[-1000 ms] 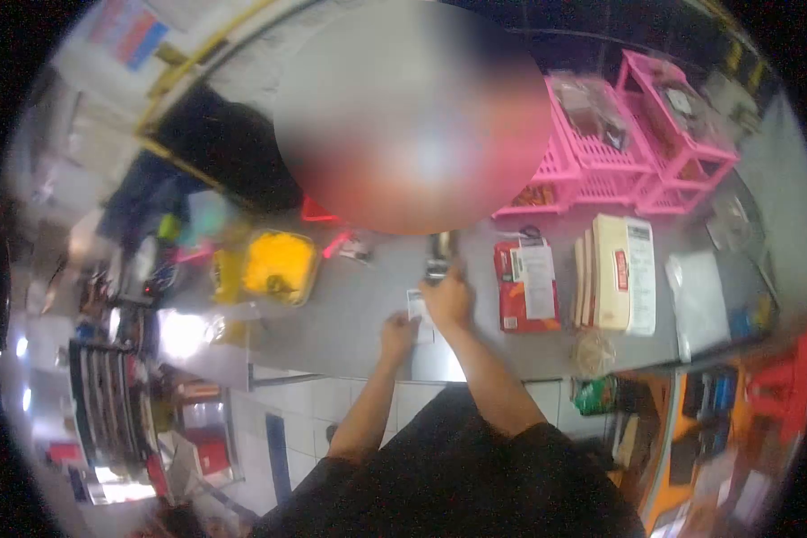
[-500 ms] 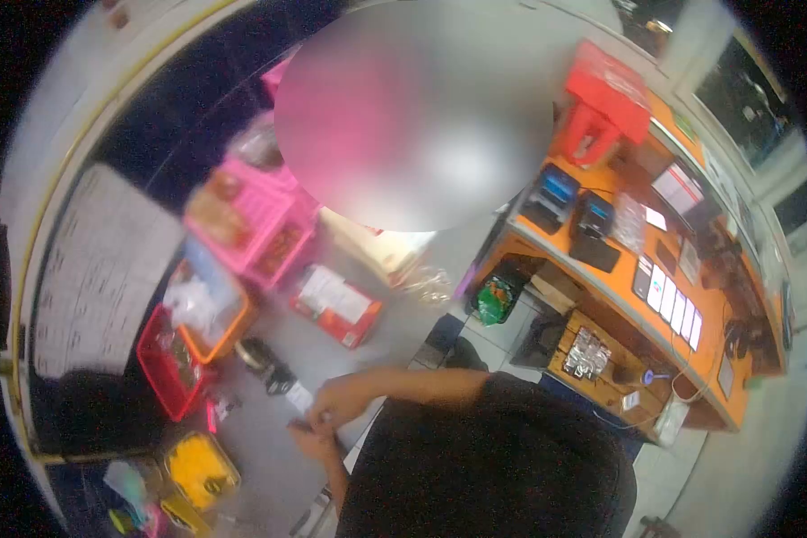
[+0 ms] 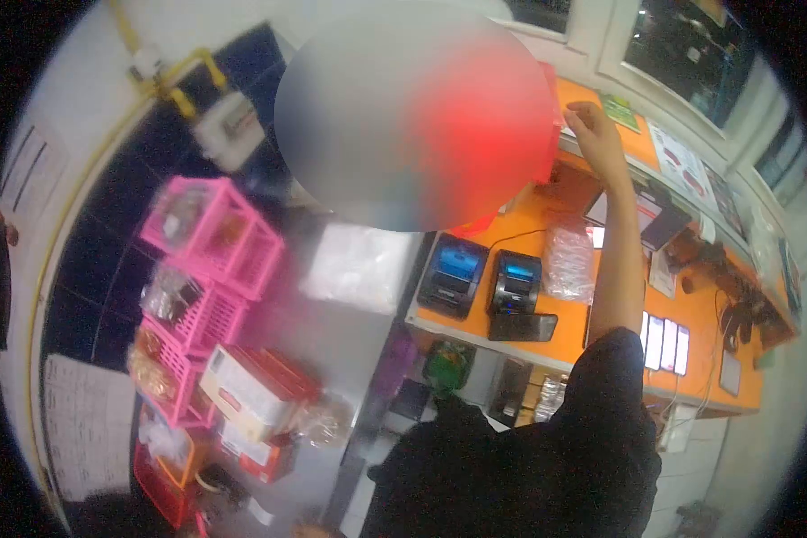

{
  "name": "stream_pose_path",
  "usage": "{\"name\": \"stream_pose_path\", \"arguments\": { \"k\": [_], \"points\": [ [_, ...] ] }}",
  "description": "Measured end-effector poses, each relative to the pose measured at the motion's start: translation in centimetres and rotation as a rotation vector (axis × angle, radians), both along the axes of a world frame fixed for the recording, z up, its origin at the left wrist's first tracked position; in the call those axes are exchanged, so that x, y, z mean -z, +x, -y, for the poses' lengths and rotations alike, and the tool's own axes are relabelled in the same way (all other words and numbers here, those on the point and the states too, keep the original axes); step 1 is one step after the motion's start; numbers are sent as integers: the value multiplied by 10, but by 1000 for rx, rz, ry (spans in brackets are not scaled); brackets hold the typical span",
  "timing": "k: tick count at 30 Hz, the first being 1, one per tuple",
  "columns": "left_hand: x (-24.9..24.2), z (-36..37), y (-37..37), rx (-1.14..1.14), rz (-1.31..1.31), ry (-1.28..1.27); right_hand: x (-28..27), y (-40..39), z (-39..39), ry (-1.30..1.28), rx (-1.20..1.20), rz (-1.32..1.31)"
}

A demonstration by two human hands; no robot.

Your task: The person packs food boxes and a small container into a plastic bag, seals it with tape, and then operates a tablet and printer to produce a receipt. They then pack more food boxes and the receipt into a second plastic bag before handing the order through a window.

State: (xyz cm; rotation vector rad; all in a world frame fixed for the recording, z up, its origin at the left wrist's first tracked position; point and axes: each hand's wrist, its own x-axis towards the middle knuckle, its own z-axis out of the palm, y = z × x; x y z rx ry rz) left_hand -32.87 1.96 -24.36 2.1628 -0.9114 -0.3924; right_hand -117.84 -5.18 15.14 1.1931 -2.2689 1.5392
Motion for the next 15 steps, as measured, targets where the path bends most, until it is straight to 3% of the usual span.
{"name": "stream_pose_path", "arguments": {
  "k": [4,5,6,7,8,9,11,12,15],
  "points": [
    [-105,62,-129,64,-218,-285,-7,18,34,429,-126,-448],
    [-128,79,-149,77,-263,-356,-1,15,45,453,-212,-385],
    [-152,96,-166,86,-290,-430,52,-53,58,488,-153,-554],
    [-160,117,-166,134,-434,-577,48,-85,69,529,-244,-1377],
    [-173,132,-166,171,-223,-537,73,-103,81,593,-86,-796],
    [-183,148,-167,163,-298,-438,83,-110,90,550,15,-877],
    [-191,173,-152,153,-383,-359,93,-130,109,512,-22,-947],
    [-180,184,-123,313,-605,-218,92,-138,106,521,-9,-1017],
    [-199,200,-145,564,-1135,-57,77,-118,101,351,-143,-937]
  ]
}}
